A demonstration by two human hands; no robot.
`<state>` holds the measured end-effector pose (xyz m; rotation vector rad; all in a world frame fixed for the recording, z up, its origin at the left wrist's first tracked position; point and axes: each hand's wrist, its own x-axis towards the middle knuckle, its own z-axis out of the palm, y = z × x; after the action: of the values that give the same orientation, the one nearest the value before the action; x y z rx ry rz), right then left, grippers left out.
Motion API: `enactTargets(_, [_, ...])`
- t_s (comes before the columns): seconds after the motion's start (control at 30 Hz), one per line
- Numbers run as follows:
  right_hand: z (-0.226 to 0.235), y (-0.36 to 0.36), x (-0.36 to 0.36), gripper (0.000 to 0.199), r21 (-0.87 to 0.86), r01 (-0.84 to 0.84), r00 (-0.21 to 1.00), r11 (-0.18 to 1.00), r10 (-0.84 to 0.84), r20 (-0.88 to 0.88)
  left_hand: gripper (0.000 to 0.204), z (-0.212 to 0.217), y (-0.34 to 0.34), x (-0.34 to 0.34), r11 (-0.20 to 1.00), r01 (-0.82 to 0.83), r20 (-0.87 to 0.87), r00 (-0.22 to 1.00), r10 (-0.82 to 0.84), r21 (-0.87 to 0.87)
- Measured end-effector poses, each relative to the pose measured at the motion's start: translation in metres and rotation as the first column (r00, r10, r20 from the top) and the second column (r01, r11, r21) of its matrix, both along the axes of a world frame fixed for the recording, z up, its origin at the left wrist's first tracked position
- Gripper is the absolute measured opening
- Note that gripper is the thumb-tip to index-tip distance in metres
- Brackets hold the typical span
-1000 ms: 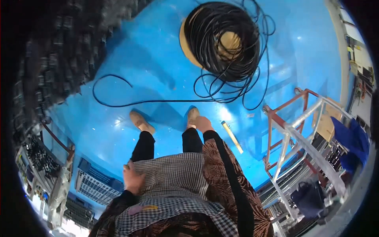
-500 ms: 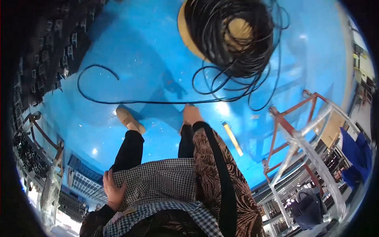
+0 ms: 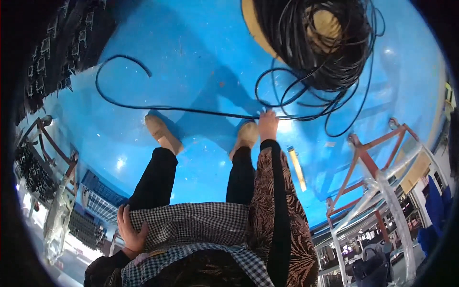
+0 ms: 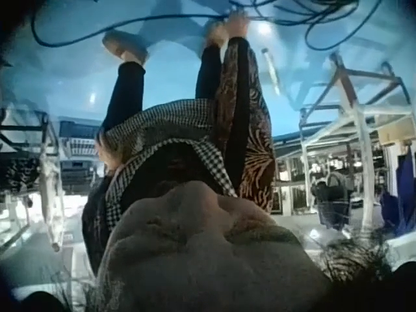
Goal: The recorder is inserting black sealing strips into grey metal profile components and trimming the excess material with scissors.
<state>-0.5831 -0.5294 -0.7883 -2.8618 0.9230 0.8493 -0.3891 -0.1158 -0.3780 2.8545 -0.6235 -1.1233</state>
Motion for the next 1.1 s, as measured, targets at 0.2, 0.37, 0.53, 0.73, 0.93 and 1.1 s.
enactTargets(0.2, [0.071,0.002,0.02,0.018,0.405,0.157,0.986,0.901,-0.163,-0.018,0.069,-0.007,-0.014,0.005,1.0,-0.013,-0.093,0.996,0.012,-0.004])
enactTargets(0.37, [0.306,0.074,0.073,0.015,0.712,-0.081,0.944,0.698,-0.176,0.279,0.047,-0.001,-0.087,0.012,0.856,-0.44,-0.473,0.836,0.28,-0.27])
enactTargets(0.53, [0.507,0.078,0.069,0.023,0.753,-0.216,0.86,0.621,-0.245,0.448,0.026,0.047,-0.17,0.062,-0.177,-0.933,-0.948,-0.295,-0.124,0.313])
enactTargets(0.73, [0.556,-0.079,-0.118,0.014,0.418,-0.088,0.991,0.904,0.037,0.129,0.01,0.157,-0.035,0.175,-0.563,-0.826,-0.97,-0.141,0.199,0.005])
enactTargets(0.93, [0.63,-0.226,-0.219,0.019,-0.27,-0.095,0.944,0.958,0.001,-0.329,0.01,0.231,0.008,0.189,-0.602,-0.746,-0.955,0.17,0.244,-0.287])
enactTargets(1.1, [0.651,-0.17,0.002,0.03,-0.339,-0.016,0.886,0.941,-0.144,-0.441,0.011,0.266,0.055,0.184,-0.683,-0.546,-0.873,0.336,0.352,-0.486])
